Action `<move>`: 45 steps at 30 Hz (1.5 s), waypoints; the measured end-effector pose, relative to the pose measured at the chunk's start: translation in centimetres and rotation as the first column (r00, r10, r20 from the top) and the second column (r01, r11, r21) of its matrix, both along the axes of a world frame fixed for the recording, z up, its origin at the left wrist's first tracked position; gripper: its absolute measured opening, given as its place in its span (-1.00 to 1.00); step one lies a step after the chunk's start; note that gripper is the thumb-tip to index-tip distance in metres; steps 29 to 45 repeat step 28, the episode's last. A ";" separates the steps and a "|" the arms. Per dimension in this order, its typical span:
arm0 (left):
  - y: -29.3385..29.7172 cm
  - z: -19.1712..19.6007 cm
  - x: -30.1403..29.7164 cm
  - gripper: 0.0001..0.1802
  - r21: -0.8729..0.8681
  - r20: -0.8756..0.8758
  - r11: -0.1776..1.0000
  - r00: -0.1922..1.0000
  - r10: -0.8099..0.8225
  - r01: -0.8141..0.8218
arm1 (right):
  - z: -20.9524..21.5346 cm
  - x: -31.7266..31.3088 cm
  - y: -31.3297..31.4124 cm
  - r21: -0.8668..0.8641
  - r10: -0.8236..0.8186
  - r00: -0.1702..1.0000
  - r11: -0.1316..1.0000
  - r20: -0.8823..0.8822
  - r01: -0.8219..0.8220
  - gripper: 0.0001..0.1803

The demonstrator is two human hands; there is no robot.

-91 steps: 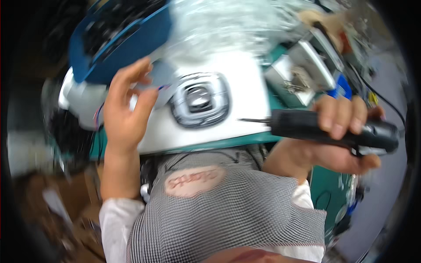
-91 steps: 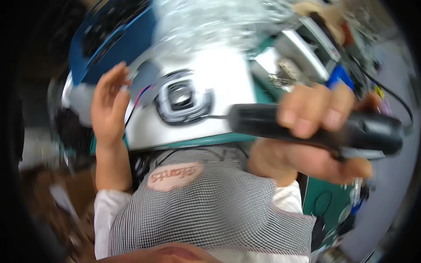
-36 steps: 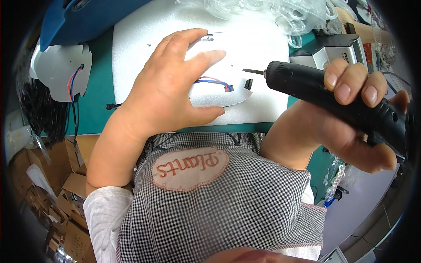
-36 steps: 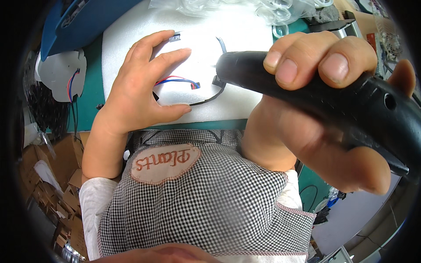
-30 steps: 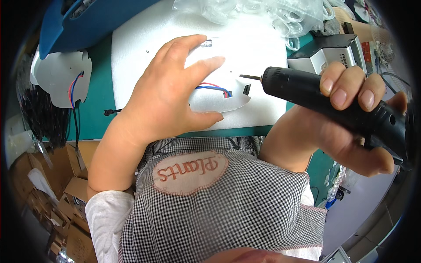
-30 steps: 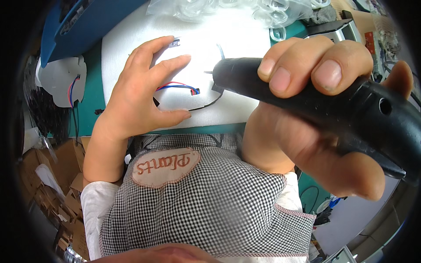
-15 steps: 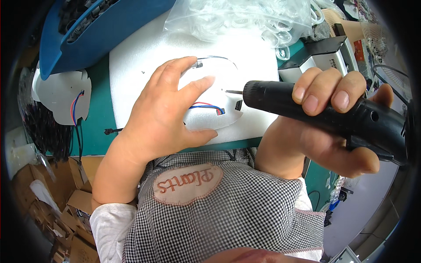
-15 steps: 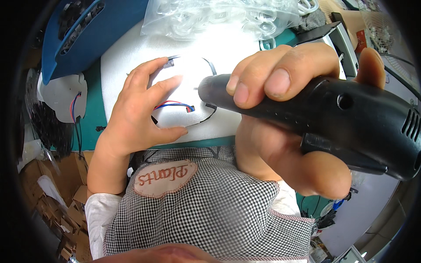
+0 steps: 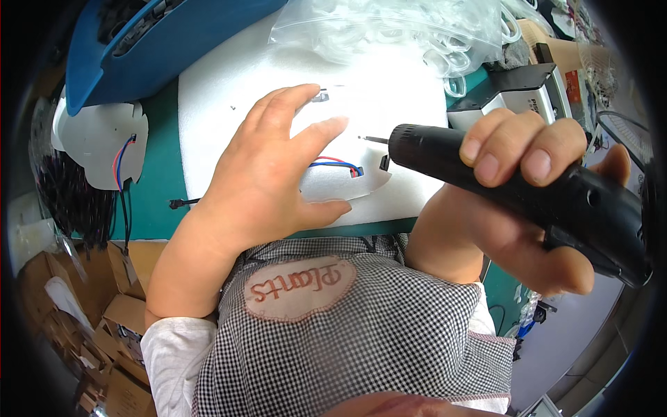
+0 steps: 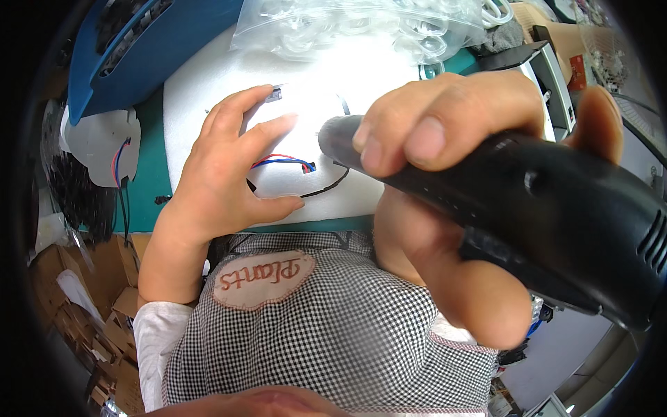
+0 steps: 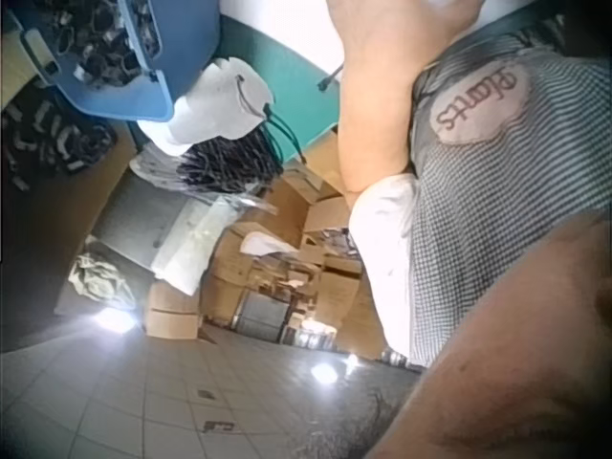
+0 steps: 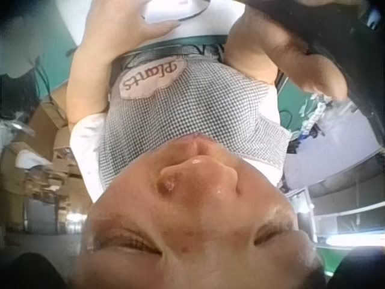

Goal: The person assembles electronic housing components by securing a circuit board and wiring inside a plastic housing with mounting screws and plastic rings, using an electric screwdriver.

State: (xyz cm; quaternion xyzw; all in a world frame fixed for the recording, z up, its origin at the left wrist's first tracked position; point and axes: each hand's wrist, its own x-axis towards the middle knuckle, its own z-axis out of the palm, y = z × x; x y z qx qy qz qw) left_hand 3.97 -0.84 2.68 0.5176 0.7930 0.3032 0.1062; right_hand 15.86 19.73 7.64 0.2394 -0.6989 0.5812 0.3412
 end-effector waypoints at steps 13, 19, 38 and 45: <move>-0.1 0.3 -0.2 -0.23 0.009 0.000 1.000 1.000 -0.026 0.026 | -0.3 -1.4 0.3 0.027 0.057 0.998 0.998 -0.032 -0.056 -0.02; 0.0 0.1 -0.2 -0.18 0.030 0.016 0.999 1.000 -0.018 0.017 | 0.6 -1.1 -2.7 0.028 -0.119 0.992 0.993 0.037 0.118 0.06; 0.2 0.1 -0.2 -0.21 0.053 0.022 0.998 0.999 -0.041 0.040 | -1.2 -4.4 -2.6 0.056 0.176 0.974 0.984 -0.145 -0.169 0.09; 0.2 0.1 -0.2 -0.21 0.053 0.022 0.998 0.999 -0.041 0.040 | -1.2 -4.4 -2.6 0.056 0.176 0.974 0.984 -0.145 -0.169 0.09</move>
